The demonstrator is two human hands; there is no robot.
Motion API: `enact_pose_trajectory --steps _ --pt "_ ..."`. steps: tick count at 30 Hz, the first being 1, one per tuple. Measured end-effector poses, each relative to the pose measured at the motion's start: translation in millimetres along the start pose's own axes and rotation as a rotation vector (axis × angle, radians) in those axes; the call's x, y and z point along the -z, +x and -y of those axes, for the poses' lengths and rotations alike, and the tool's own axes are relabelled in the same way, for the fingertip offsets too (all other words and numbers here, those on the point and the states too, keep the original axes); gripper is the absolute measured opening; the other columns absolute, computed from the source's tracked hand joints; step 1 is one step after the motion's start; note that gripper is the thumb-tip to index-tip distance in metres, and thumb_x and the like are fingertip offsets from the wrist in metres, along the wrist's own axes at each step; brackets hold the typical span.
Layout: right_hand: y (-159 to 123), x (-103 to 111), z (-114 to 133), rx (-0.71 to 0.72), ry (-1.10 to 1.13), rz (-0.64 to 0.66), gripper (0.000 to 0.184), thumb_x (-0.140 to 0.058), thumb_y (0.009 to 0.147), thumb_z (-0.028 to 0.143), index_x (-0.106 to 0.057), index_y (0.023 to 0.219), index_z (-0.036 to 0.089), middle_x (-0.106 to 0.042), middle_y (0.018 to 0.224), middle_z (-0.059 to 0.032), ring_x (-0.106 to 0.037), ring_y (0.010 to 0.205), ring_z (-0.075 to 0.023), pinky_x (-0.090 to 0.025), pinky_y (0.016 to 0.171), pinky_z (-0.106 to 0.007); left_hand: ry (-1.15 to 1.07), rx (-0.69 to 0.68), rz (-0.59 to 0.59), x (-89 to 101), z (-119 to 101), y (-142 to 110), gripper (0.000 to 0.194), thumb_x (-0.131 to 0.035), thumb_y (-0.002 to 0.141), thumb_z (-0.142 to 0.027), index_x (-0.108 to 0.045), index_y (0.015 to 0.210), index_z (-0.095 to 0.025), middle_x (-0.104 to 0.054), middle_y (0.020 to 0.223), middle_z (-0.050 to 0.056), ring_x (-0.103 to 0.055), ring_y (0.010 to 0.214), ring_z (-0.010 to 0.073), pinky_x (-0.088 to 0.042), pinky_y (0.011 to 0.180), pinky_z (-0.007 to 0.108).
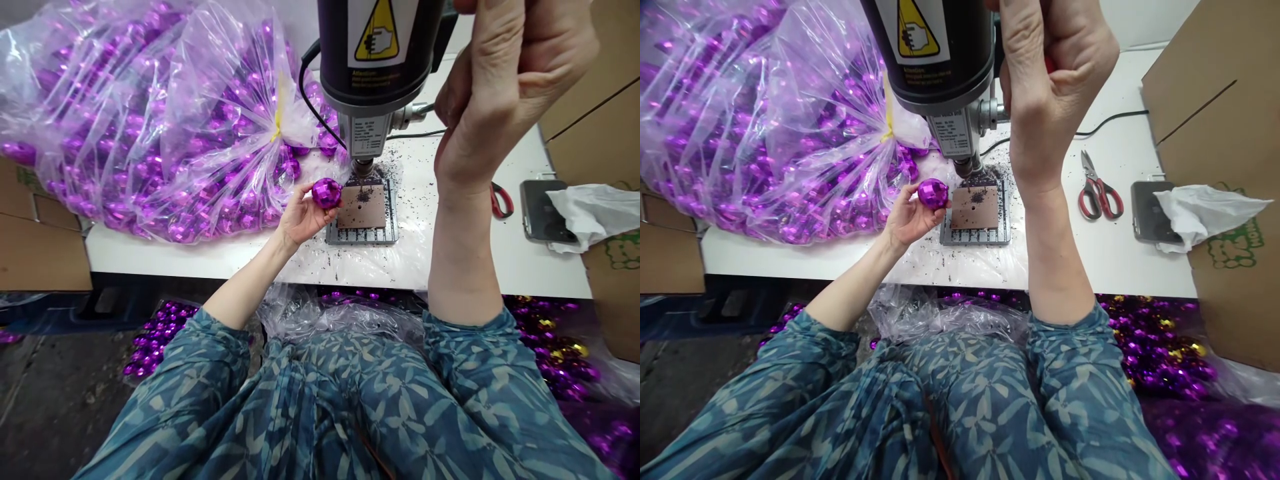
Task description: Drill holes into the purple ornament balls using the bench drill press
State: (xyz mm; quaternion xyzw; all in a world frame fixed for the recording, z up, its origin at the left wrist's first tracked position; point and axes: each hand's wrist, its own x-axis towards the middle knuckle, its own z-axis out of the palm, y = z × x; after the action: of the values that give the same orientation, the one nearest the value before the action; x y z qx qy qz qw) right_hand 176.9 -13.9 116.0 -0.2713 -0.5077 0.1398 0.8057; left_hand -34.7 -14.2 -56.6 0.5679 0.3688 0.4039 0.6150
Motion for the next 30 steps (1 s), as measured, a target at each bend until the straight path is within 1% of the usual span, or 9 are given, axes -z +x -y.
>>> enact_pose_trajectory --steps 3,6,8,13,17,19,24,26,30 --pt "-0.1 0.3 -1.5 0.014 0.012 0.012 0.053 -0.068 0.07 0.065 -0.069 0.077 0.013 -0.066 0.069 0.0028 -0.069 0.072 -0.002 -0.056 0.068 -0.011 -0.012 0.04 -0.009 -3.3 4.8 -0.8 0.047 -0.058 0.096 -0.063 -0.065 0.122 -0.024 -0.076 0.119 0.013 -0.076 0.109 0.0272 -0.065 0.083 0.041" --pt "0.3 1.4 -3.1 0.014 0.056 0.02 0.05 -0.07 0.071 0.063 -0.069 0.076 0.012 -0.067 0.07 0.0019 -0.069 0.073 -0.0028 -0.057 0.069 -0.012 0.067 0.026 -0.1 -7.1 13.7 0.3 0.057 -0.081 0.083 -0.05 -0.06 0.129 -0.023 -0.075 0.122 0.012 -0.075 0.104 0.0235 -0.063 0.079 0.036" --pt "0.4 2.5 -3.1 0.009 0.055 0.029 0.049 -0.071 0.071 0.061 -0.068 0.076 0.013 -0.065 0.068 0.0029 -0.067 0.07 -0.001 -0.055 0.067 -0.011 0.108 0.005 -0.154 -10.2 17.8 1.8 0.059 -0.086 0.079 -0.045 -0.061 0.127 -0.021 -0.075 0.119 0.012 -0.074 0.1 0.0211 -0.061 0.075 0.032" --pt "0.3 4.2 0.6 -0.011 0.042 0.055 0.048 -0.071 0.068 0.061 -0.064 0.073 0.013 -0.054 0.06 0.0059 -0.057 0.059 0.0026 -0.047 0.061 -0.01 0.105 0.021 -0.159 -19.9 18.0 7.9 0.039 -0.081 0.088 -0.041 -0.07 0.118 -0.019 -0.076 0.116 0.009 -0.071 0.086 0.0141 -0.057 0.069 0.025" --pt "-0.4 2.5 5.0 -0.026 0.054 0.055 0.049 -0.07 0.068 0.06 -0.063 0.075 0.013 -0.053 0.058 0.0082 -0.042 0.044 0.0054 -0.054 0.066 -0.014 0.116 0.005 -0.186 -23.5 19.7 15.4 0.032 -0.079 0.091 -0.038 -0.07 0.118 -0.022 -0.076 0.107 0.007 -0.067 0.074 0.0122 -0.056 0.063 0.026" --pt "-0.5 1.7 6.5 -0.031 0.054 0.051 0.049 -0.069 0.067 0.061 -0.062 0.074 0.013 -0.055 0.058 0.0087 -0.04 0.043 0.0058 -0.056 0.069 -0.016 0.155 -0.017 -0.202 -23.5 21.5 18.7 0.031 -0.08 0.091 -0.036 -0.069 0.117 -0.022 -0.076 0.103 0.006 -0.068 0.077 0.0126 -0.056 0.063 0.025" --pt "0.3 2.9 3.6 -0.012 0.032 0.051 0.05 -0.069 0.07 0.06 -0.057 0.066 0.012 -0.053 0.06 0.0064 -0.042 0.047 0.0058 -0.041 0.059 -0.013 0.297 -0.065 -0.162 -24.9 22.8 24.1 0.04 -0.081 0.089 -0.038 -0.069 0.121 -0.019 -0.075 0.101 0.006 -0.07 0.082 0.0133 -0.057 0.069 0.025" --pt "0.4 3.6 0.6 -0.003 0.026 0.041 0.052 -0.069 0.07 0.062 -0.056 0.066 0.012 -0.053 0.062 0.0057 -0.043 0.05 0.0051 -0.04 0.058 -0.014 0.378 -0.099 -0.158 -27.8 22.1 25.0 0.043 -0.081 0.088 -0.039 -0.069 0.123 -0.018 -0.074 0.101 0.007 -0.069 0.082 0.0139 -0.057 0.07 0.026" --pt "0.2 2.9 -4.5 0.019 0.026 0.024 0.057 -0.068 0.069 0.066 -0.051 0.062 0.013 -0.045 0.059 0.0059 -0.041 0.048 0.0046 -0.035 0.055 -0.015 0.618 -0.228 -0.188 -38.3 21.0 23.5 0.044 -0.083 0.086 -0.039 -0.071 0.124 -0.019 -0.07 0.111 0.009 -0.068 0.092 0.0177 -0.06 0.081 0.032"
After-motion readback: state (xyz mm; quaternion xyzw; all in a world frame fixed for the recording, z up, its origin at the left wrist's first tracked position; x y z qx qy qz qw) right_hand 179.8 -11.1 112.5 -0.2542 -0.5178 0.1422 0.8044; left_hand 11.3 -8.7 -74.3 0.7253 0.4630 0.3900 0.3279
